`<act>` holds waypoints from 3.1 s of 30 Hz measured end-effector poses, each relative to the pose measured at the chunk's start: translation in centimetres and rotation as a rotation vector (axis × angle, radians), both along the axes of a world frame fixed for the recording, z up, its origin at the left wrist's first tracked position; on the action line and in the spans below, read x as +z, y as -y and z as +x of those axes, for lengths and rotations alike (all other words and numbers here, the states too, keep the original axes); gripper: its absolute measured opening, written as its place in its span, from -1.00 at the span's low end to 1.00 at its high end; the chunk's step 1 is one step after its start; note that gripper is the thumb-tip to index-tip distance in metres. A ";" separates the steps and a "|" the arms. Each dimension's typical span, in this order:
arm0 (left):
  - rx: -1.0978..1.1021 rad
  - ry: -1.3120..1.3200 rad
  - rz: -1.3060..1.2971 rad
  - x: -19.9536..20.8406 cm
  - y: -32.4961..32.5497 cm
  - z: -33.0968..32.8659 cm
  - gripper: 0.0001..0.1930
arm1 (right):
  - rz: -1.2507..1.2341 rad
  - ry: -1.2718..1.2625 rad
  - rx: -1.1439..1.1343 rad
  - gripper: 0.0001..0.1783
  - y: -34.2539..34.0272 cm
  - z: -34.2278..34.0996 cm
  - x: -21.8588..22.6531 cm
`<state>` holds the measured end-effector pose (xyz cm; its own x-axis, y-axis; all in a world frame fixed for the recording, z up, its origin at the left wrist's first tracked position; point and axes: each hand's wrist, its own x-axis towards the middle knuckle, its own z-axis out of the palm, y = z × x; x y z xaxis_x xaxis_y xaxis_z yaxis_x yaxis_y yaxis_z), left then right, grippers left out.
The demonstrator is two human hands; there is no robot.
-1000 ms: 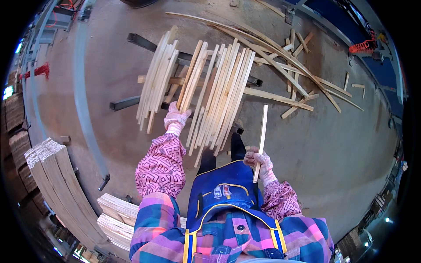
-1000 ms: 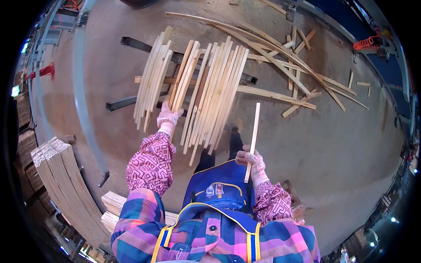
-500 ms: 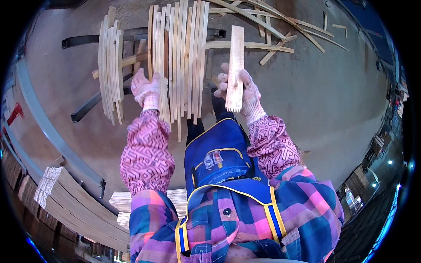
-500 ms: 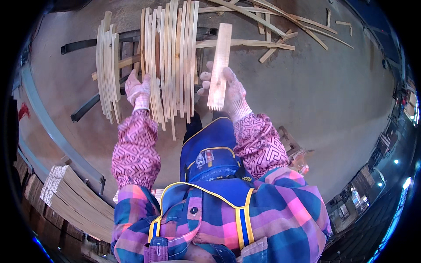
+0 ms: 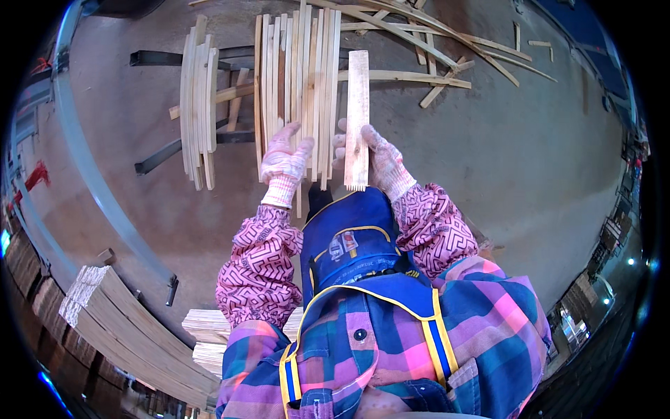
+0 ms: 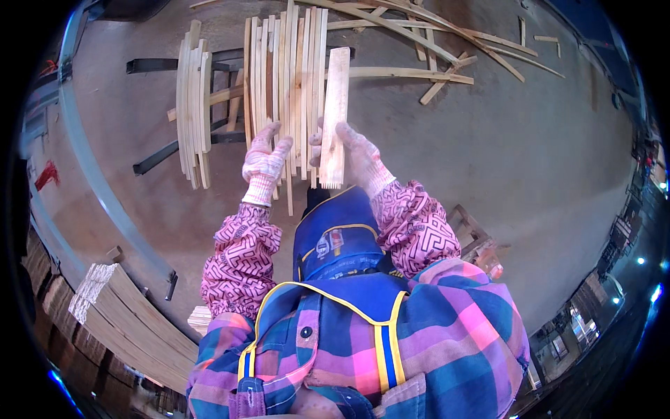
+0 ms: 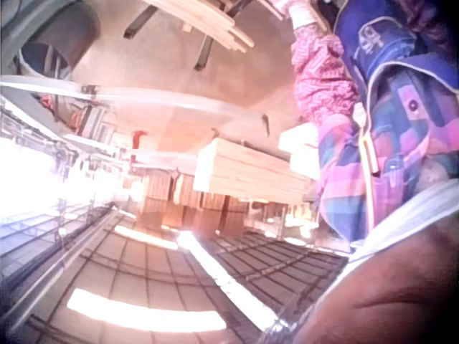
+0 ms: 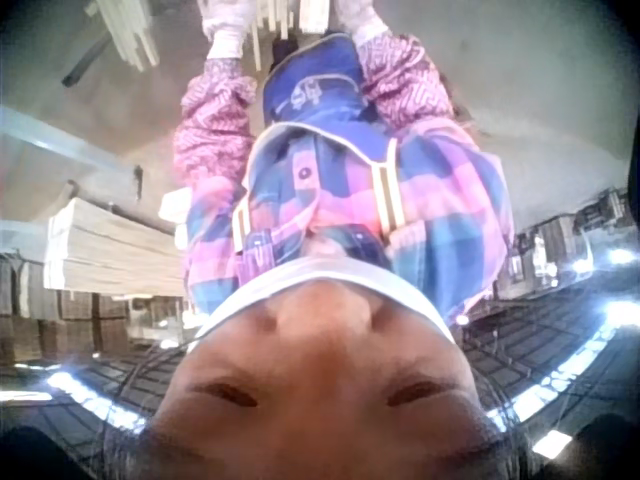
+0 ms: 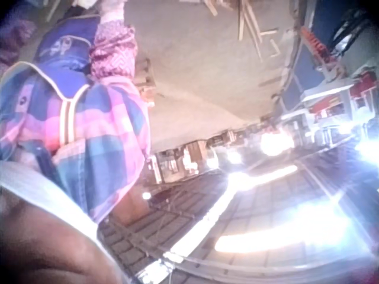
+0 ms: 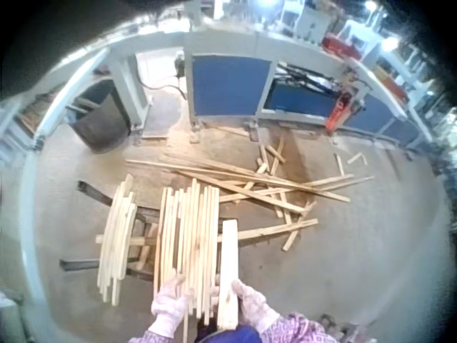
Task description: The person sorts through a pile of wooden planks and scraps on the floor of a workshop. They pick up individual pieces, inspect them, and place them into a neat stack or discard them to the side. The person wears pink patterned gloves and a blue apron while performing the task.
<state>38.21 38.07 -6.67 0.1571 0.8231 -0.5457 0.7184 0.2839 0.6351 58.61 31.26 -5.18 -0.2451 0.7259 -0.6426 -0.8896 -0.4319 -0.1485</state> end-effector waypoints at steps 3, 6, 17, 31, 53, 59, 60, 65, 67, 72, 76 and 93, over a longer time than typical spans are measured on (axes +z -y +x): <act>0.166 0.370 -0.084 -0.3 0.7 0.3 -0.44 | 0.047 0.277 0.202 -0.31 1.3 -1.7 0.1; 0.046 0.301 -0.146 2.5 0.2 2.1 -0.16 | 0.177 0.970 0.521 -0.25 2.5 -3.6 -0.1; 0.569 0.963 -0.437 3.9 1.4 -7.4 -0.52 | 0.276 1.253 0.730 -0.14 5.3 -8.6 1.8; 0.053 -0.675 0.165 -11.7 -13.5 -12.9 -0.41 | -0.335 0.848 0.321 -0.34 13.2 -2.1 -9.5; -0.186 -1.056 0.473 -19.9 -19.0 -14.3 -0.03 | -0.433 1.501 0.219 -0.59 -11.7 9.1 -44.4; -0.198 -1.047 0.487 -18.8 -19.4 -12.6 0.02 | -0.632 1.306 0.277 -0.59 -11.4 14.6 -46.6; -0.222 -1.044 0.463 -18.6 -19.4 -12.9 0.02 | -0.589 1.519 0.349 -0.59 -9.1 15.5 -47.9; -0.175 -1.101 0.521 -15.0 -18.7 -9.3 0.03 | -0.975 1.212 -0.408 -0.55 -0.8 25.1 -43.2; -0.197 -0.808 0.705 -13.1 -17.5 -6.4 -0.02 | -1.111 1.421 -0.164 -0.51 4.2 31.1 -39.3; -0.679 -0.459 0.846 -9.8 -12.9 5.7 -0.11 | -1.167 1.365 -0.830 -0.39 14.0 44.5 -27.4; -0.910 -0.197 0.703 -8.5 -9.2 15.2 -0.21 | -1.414 1.498 -0.677 -0.26 21.9 51.5 -13.2; -1.408 -0.453 0.300 7.1 -2.1 12.2 -0.64 | -0.695 0.815 -1.369 -0.53 27.0 35.0 -1.0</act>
